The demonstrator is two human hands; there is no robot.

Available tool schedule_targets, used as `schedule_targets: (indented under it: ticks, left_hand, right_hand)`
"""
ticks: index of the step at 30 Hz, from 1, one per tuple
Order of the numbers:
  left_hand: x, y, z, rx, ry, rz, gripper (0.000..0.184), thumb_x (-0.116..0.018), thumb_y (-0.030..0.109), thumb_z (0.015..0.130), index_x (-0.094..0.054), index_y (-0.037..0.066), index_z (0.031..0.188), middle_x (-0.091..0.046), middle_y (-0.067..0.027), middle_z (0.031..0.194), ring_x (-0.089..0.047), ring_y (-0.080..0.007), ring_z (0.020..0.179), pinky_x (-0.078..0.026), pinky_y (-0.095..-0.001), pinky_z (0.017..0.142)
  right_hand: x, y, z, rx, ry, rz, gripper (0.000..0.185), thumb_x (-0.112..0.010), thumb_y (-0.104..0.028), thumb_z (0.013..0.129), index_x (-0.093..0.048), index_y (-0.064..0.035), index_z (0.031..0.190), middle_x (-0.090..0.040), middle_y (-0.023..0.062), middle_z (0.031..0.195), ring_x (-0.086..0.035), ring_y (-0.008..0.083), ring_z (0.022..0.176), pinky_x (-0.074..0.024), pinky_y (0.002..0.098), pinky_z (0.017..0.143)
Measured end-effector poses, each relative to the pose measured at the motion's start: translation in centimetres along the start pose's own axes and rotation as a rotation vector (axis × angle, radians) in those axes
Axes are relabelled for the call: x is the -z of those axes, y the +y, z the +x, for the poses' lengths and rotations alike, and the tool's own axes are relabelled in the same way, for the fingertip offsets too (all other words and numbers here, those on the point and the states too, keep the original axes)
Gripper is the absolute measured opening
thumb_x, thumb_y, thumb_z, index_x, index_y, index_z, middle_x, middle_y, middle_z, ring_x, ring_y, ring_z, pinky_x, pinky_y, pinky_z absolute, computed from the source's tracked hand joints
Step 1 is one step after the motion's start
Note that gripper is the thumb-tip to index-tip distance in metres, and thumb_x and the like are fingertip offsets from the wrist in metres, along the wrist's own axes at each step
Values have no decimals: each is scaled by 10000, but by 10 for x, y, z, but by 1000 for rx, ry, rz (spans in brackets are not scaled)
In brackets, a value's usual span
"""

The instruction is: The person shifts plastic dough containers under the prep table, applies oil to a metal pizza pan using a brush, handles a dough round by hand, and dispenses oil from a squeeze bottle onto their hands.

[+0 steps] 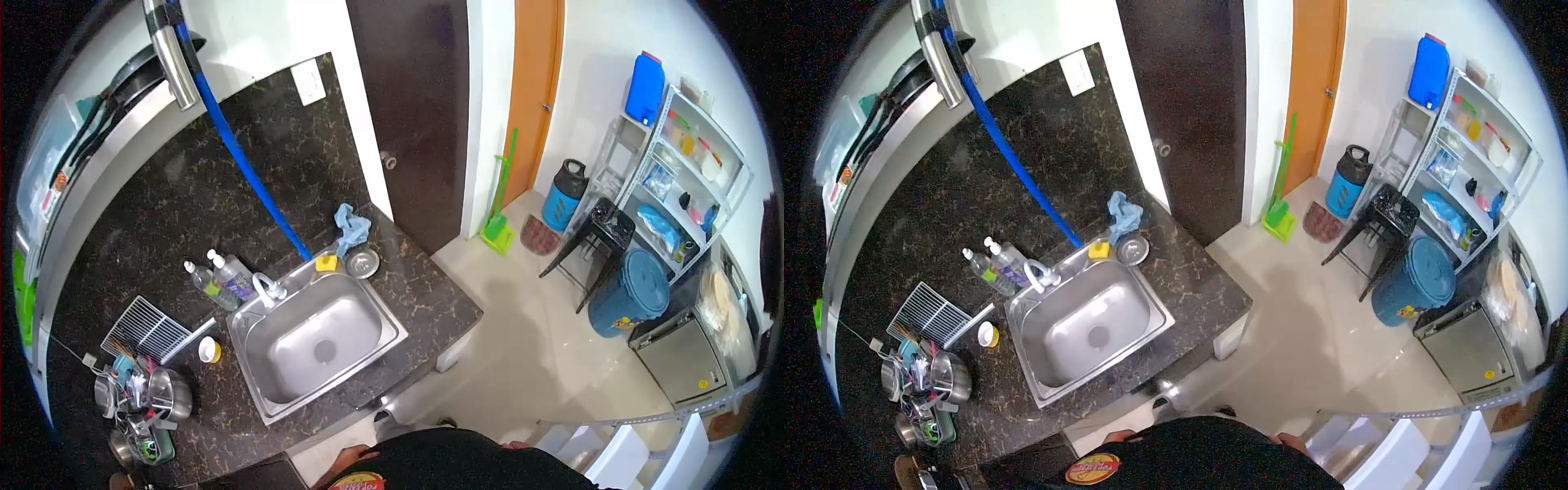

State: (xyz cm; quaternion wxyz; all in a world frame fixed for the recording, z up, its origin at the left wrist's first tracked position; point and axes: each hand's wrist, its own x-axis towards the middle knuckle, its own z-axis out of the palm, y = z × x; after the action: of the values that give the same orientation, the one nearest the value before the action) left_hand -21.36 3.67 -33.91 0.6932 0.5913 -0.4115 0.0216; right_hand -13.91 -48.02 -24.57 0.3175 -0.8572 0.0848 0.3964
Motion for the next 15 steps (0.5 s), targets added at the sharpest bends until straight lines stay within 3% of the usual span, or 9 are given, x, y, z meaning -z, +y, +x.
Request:
schedule_targets:
  ticks: [2,3,6,8,11,12,13,14,15]
  left_hand:
    - [-42,86,-1,888,229,362,345,-627,353,984,-689,26,1076,-714,-163,906,-702,-279,896,-533,-404,784]
    - [-43,116,59,1325,329,555,323,-629,323,989,-685,17,1075,-713,-150,874,-702,-274,858,-534,-403,760]
    - [-33,137,5,1248,541,389,231,-650,217,981,-681,13,1085,-703,-106,826,-671,-225,776,-525,-383,723]
    - [-44,137,-23,1503,834,-340,163,-679,156,959,-701,14,1036,-683,-93,790,-627,-177,729,-508,-370,692]
    - [-34,159,6,1362,983,-425,196,-688,193,955,-701,25,1055,-686,-109,799,-631,-175,740,-510,-368,705]
    - [-35,163,16,1288,1054,-474,213,-692,212,953,-701,30,1064,-687,-118,803,-633,-174,745,-511,-366,711]
    - [-9,106,-72,1292,1049,-474,213,-692,212,953,-701,30,1064,-687,-118,803,-633,-174,745,-511,-366,711]
    - [26,30,-99,1242,529,-14,281,-715,257,932,-696,41,1111,-704,-107,846,-645,-186,776,-514,-366,732]
    - [26,25,-52,1240,529,-18,281,-715,257,932,-696,41,1111,-704,-107,846,-645,-186,776,-514,-366,732]
  right_hand:
    - [0,24,-19,-2,-29,-8,550,-521,-570,974,-724,-88,1148,-719,205,1077,-672,338,1057,-486,457,963]
    - [3,31,-17,35,-31,1,543,-532,-560,970,-722,-83,1145,-720,204,1070,-676,335,1046,-490,455,951]
    - [23,51,-6,146,-16,34,521,-564,-531,957,-718,-68,1137,-723,204,1050,-687,324,1014,-503,450,915]
    - [29,55,13,237,-15,66,507,-585,-512,948,-715,-57,1131,-725,203,1036,-695,317,993,-511,446,892]
    - [24,61,37,353,-5,127,489,-617,-483,934,-711,-42,1123,-728,202,1016,-706,307,961,-524,441,856]
    - [24,56,63,363,53,-20,446,-619,-441,937,-702,-50,1137,-724,201,1037,-707,311,936,-523,458,829]
    - [25,39,103,372,115,-163,406,-622,-398,940,-693,-58,1150,-721,199,1057,-708,315,912,-522,476,801]
    - [18,20,140,408,221,-186,301,-621,-319,937,-713,-57,1055,-708,169,873,-666,303,707,-506,473,623]
    - [27,-31,134,305,90,-45,273,-611,-301,940,-714,-50,972,-655,128,755,-608,279,619,-468,452,547]
